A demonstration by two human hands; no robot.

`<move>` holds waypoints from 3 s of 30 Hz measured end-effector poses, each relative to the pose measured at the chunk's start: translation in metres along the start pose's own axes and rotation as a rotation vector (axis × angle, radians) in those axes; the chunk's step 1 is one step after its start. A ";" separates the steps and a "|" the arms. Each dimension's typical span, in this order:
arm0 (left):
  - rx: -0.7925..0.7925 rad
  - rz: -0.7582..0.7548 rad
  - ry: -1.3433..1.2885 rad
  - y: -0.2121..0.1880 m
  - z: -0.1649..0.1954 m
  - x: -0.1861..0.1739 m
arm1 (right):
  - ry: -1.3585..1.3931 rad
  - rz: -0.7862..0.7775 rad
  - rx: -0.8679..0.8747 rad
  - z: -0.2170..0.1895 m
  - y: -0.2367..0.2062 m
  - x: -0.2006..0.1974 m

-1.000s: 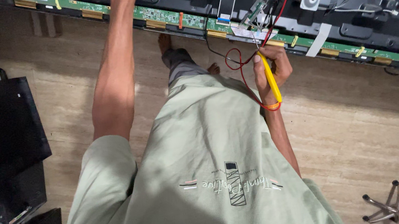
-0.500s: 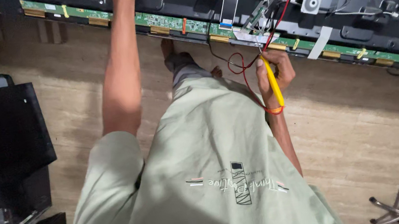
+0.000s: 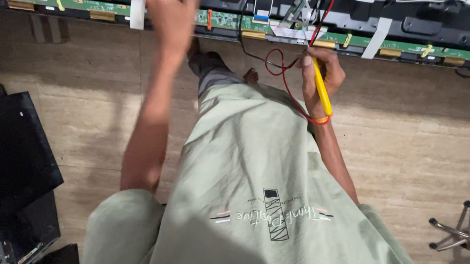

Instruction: The person carries a multimeter across the repair shop to a television lying with its back panel removed, then probes the TV's circuit boards and internal wiring with the multimeter test leads, repositioning the leads on different boards and components to take electrical measurements.

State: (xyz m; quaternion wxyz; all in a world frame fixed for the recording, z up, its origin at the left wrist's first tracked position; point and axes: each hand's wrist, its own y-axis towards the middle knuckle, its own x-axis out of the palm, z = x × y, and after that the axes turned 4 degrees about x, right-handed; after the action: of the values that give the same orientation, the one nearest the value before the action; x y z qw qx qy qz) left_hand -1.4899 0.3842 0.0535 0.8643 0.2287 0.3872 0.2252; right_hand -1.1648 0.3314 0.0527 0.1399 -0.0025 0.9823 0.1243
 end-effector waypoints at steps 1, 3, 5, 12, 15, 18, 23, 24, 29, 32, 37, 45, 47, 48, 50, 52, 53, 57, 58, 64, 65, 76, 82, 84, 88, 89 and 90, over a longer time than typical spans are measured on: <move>0.062 -0.049 -0.077 -0.008 0.020 0.003 | 0.014 -0.017 -0.008 0.000 0.002 0.002; 0.185 -0.166 -0.120 -0.021 0.054 0.010 | 0.005 -0.029 -0.030 0.001 0.005 0.004; 0.292 -0.283 -0.066 -0.026 0.075 0.017 | -0.005 -0.042 -0.049 0.002 0.008 0.005; 0.216 -0.344 -0.034 -0.031 0.078 0.038 | -0.020 -0.009 -0.027 0.006 -0.004 0.001; 0.223 -0.325 -0.041 -0.035 0.070 0.043 | -0.013 -0.005 -0.002 0.005 -0.011 -0.005; 0.224 -0.324 -0.026 -0.034 0.065 0.046 | 0.002 0.001 0.024 0.003 -0.018 -0.008; 0.202 -0.372 -0.068 -0.022 0.060 0.051 | 0.022 0.012 0.043 0.001 -0.020 -0.009; 0.201 -0.374 -0.075 -0.022 0.060 0.051 | 0.023 0.012 0.043 0.001 -0.019 -0.008; 0.192 -0.462 -0.128 -0.025 0.057 0.042 | -0.014 0.016 0.034 0.000 -0.018 -0.004; 0.006 -0.335 -0.131 -0.027 0.061 0.041 | -0.022 0.030 0.027 -0.001 -0.017 -0.002; 0.086 -0.210 0.270 -0.026 0.081 0.052 | -0.026 0.033 0.015 -0.002 -0.014 0.001; 0.030 -0.238 0.410 -0.013 0.073 0.059 | 0.003 0.073 0.022 -0.002 -0.018 0.005; 0.063 -0.218 0.428 -0.012 0.071 0.063 | -0.001 0.080 0.031 -0.002 -0.019 0.006; 0.046 -0.202 0.405 -0.012 0.070 0.065 | -0.024 0.082 0.043 -0.002 -0.019 0.005; 0.023 -0.168 0.361 -0.010 0.065 0.068 | -0.019 0.088 0.044 -0.002 -0.018 0.006; 0.007 -0.138 0.317 -0.012 0.062 0.068 | 0.033 0.093 0.038 -0.002 -0.019 0.008; -0.006 -0.121 0.294 -0.013 0.062 0.069 | 0.034 0.092 0.041 -0.003 -0.020 0.009; -0.054 -0.025 0.256 -0.014 0.063 0.073 | 0.026 0.069 0.045 -0.004 -0.018 0.013; -0.070 -0.010 0.242 -0.014 0.064 0.075 | 0.021 0.061 0.054 -0.005 -0.019 0.014; -0.168 -0.017 0.023 -0.016 0.065 0.072 | -0.018 0.043 0.073 -0.007 -0.016 0.013; -0.202 -0.044 -0.046 -0.015 0.063 0.069 | -0.010 0.046 0.056 -0.006 -0.015 0.014; -0.283 -0.314 -0.802 0.007 0.022 0.061 | -0.015 0.068 0.015 -0.012 -0.007 0.011; -0.535 -0.273 -0.786 0.004 0.028 0.083 | -0.002 0.088 0.007 -0.016 -0.005 0.011; -0.528 -0.244 -0.751 0.001 0.029 0.087 | -0.009 0.089 -0.009 -0.019 -0.006 0.011; -0.540 -0.194 -0.716 -0.001 0.028 0.097 | -0.026 0.083 -0.035 -0.028 0.001 0.013; -0.535 -0.178 -0.719 -0.003 0.028 0.098 | -0.048 0.078 -0.070 -0.031 0.005 0.015; -0.538 -0.164 -0.719 -0.003 0.028 0.100 | -0.069 0.074 -0.107 -0.033 0.011 0.017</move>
State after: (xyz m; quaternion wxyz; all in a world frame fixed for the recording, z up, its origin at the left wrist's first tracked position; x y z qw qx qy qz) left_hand -1.4076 0.4323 0.0121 0.9875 0.0283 0.0073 0.1551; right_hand -1.1907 0.3341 0.0812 0.1687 0.0307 0.9683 0.1819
